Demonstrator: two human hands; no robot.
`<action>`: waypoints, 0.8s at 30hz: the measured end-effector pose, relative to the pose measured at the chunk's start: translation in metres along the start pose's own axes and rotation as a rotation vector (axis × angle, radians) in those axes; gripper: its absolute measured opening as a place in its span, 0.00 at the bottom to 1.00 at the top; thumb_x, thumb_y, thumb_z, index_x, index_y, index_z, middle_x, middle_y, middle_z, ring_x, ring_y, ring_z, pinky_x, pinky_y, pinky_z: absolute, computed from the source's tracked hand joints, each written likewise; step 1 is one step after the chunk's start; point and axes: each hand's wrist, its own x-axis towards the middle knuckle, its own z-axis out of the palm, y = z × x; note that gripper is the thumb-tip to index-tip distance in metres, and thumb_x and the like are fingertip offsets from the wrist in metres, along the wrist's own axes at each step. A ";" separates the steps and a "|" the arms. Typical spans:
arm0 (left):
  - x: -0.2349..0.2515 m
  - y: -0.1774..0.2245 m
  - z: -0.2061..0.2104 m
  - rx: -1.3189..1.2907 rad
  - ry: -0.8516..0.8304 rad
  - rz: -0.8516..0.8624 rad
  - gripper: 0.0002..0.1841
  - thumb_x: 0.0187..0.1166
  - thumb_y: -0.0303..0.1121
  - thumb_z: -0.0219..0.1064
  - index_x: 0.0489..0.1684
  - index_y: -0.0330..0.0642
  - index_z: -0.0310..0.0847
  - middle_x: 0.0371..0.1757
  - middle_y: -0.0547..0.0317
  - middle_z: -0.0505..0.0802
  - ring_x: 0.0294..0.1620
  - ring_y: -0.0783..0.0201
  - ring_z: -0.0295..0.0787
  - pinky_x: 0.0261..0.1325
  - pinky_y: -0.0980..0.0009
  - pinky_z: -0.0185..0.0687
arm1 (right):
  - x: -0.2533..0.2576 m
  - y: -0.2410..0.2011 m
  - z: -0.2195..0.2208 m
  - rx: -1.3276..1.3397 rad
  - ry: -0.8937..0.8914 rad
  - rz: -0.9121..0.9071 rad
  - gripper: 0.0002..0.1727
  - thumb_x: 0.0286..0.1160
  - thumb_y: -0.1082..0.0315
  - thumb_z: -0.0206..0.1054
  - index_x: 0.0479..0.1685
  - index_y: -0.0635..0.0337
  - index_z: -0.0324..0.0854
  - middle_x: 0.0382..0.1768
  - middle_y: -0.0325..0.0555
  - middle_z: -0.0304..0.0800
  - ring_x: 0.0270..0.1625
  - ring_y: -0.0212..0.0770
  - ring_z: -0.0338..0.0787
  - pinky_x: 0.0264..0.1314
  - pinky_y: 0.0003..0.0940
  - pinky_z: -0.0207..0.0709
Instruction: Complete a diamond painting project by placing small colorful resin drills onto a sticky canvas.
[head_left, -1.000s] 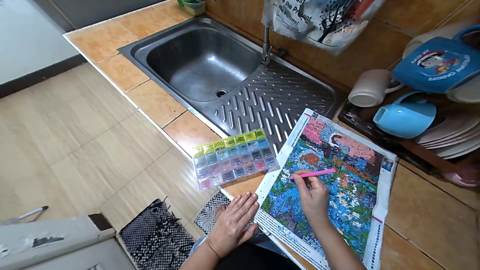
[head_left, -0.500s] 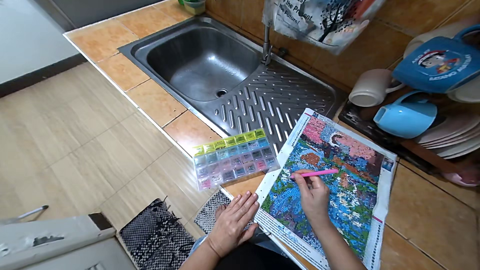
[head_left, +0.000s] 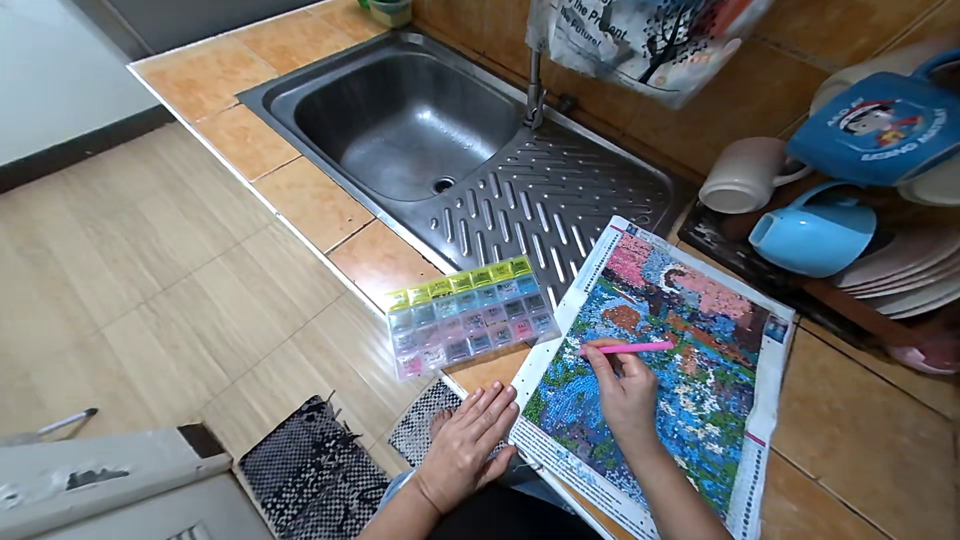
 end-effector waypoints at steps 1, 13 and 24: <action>0.000 0.000 0.000 0.001 -0.002 0.000 0.24 0.90 0.47 0.51 0.72 0.41 0.78 0.75 0.50 0.87 0.83 0.57 0.75 0.88 0.63 0.59 | 0.000 -0.001 0.000 0.011 0.002 0.015 0.10 0.77 0.68 0.65 0.42 0.67 0.87 0.38 0.40 0.93 0.40 0.21 0.90 0.49 0.17 0.83; 0.000 0.000 0.001 -0.001 0.002 -0.003 0.24 0.91 0.47 0.50 0.72 0.42 0.78 0.76 0.51 0.87 0.84 0.58 0.74 0.88 0.64 0.58 | -0.001 0.000 -0.001 -0.074 0.000 -0.020 0.12 0.77 0.66 0.65 0.42 0.67 0.88 0.35 0.42 0.91 0.36 0.23 0.87 0.45 0.19 0.81; -0.001 0.000 0.001 -0.004 -0.003 0.000 0.24 0.91 0.47 0.50 0.73 0.42 0.77 0.76 0.51 0.86 0.84 0.58 0.73 0.88 0.64 0.58 | 0.000 0.001 0.001 -0.004 -0.001 0.002 0.11 0.78 0.68 0.64 0.42 0.67 0.87 0.38 0.40 0.92 0.38 0.20 0.88 0.47 0.16 0.82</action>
